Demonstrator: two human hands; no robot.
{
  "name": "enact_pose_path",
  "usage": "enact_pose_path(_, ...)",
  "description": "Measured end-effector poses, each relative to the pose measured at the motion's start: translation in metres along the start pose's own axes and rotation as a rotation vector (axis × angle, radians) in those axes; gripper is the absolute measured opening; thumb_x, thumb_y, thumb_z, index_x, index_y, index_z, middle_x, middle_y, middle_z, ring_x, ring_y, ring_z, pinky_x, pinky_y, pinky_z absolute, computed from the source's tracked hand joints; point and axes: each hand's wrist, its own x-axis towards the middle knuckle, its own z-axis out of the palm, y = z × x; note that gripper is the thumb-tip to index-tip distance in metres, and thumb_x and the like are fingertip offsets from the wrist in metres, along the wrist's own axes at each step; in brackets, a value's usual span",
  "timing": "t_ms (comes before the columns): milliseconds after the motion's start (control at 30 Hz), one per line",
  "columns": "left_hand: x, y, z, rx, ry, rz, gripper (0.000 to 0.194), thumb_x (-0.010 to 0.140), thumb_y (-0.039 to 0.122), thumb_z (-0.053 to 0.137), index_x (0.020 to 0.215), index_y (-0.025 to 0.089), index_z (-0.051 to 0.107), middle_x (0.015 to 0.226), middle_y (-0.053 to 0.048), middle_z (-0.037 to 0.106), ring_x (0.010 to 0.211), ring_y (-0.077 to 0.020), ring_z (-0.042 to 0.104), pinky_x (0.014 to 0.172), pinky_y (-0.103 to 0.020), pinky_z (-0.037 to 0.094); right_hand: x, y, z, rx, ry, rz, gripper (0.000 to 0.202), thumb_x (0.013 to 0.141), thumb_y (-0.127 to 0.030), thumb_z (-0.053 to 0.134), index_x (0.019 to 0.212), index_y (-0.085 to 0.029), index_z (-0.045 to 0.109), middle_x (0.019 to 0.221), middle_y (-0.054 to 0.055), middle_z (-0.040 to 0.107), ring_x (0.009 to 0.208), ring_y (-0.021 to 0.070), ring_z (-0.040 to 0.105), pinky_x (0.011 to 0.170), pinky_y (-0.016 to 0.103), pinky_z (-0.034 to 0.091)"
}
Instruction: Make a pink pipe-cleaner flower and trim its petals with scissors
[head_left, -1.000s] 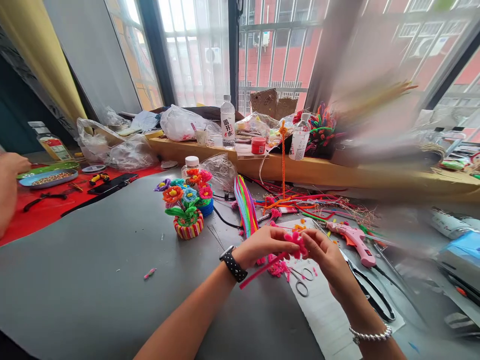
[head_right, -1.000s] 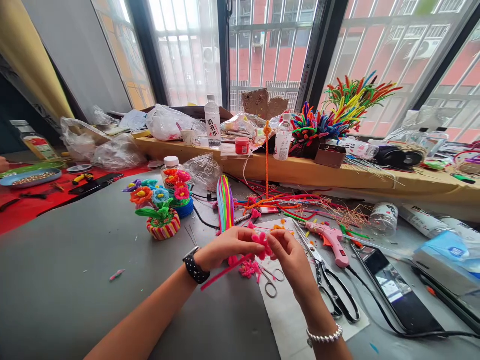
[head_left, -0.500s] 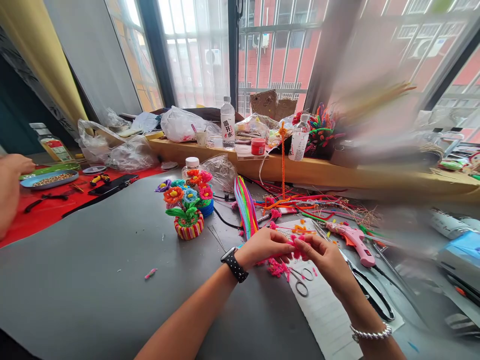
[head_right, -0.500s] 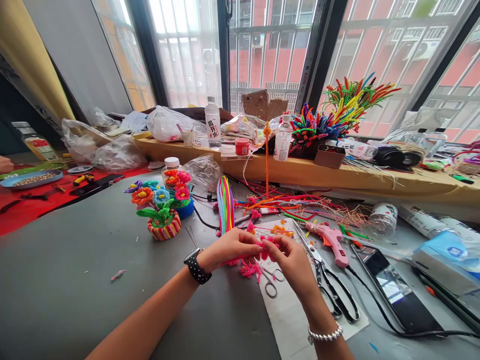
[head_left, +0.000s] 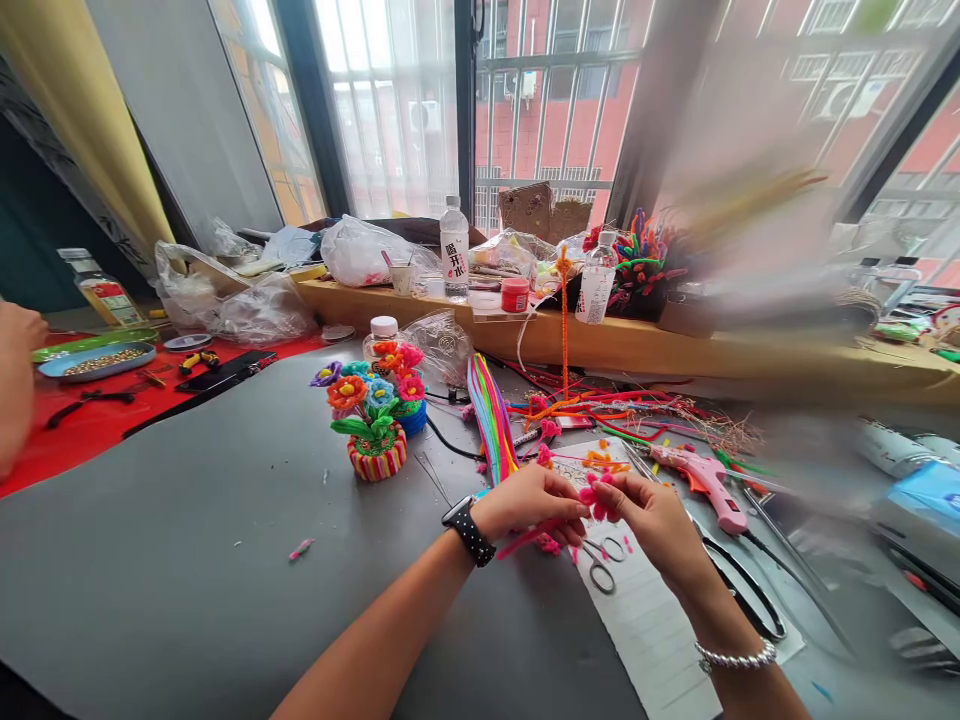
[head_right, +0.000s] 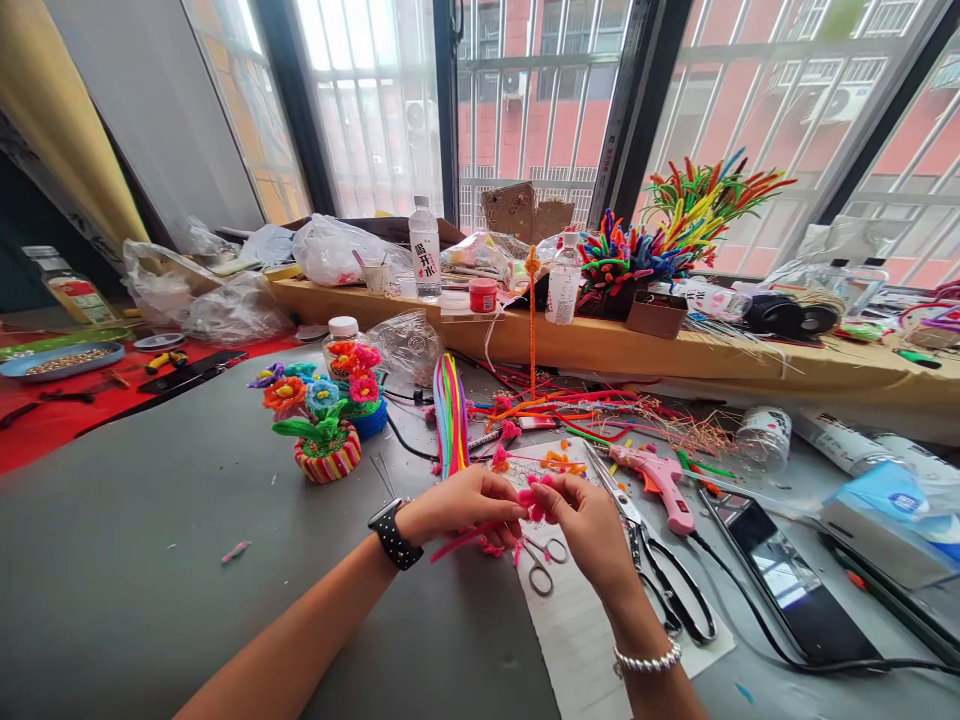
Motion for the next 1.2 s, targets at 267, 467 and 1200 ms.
enact_pose_path(267,0.002,-0.001,0.000,-0.027,-0.066,-0.044,0.039,0.051,0.044,0.070,0.066,0.010,0.059,0.053,-0.004,0.063,0.060,-0.0177,0.063,0.069,-0.034,0.046,0.004,0.007,-0.004,0.052,0.121,0.028,0.035,0.069,-0.049,0.056,0.066,-0.014,0.060,0.055,0.001,0.056,0.053,0.0126,0.048,0.052,0.024,0.039)
enact_pose_path(467,0.003,0.000,0.003,-0.048,-0.007,-0.002,0.042,0.047,0.046,0.070,0.064,0.010,0.057,0.052,-0.002,0.062,0.055,-0.0170,0.062,0.068,-0.036,0.047,0.007,0.014,-0.007,0.105,0.281,0.059,0.038,0.065,-0.051,0.059,0.072,-0.013,0.063,0.056,0.002,0.057,0.053,0.0132,0.049,0.051,0.025,0.041)
enact_pose_path(1200,-0.005,0.006,-0.011,0.037,0.002,0.039,0.038,0.052,0.044,0.069,0.067,0.011,0.057,0.055,0.000,0.062,0.052,-0.0138,0.060,0.061,-0.029,0.046,0.012,0.027,-0.007,0.306,0.559,0.074,0.040,0.061,-0.051,0.063,0.075,-0.013,0.064,0.062,0.004,0.063,0.053,0.0142,0.053,0.046,0.025,0.043)
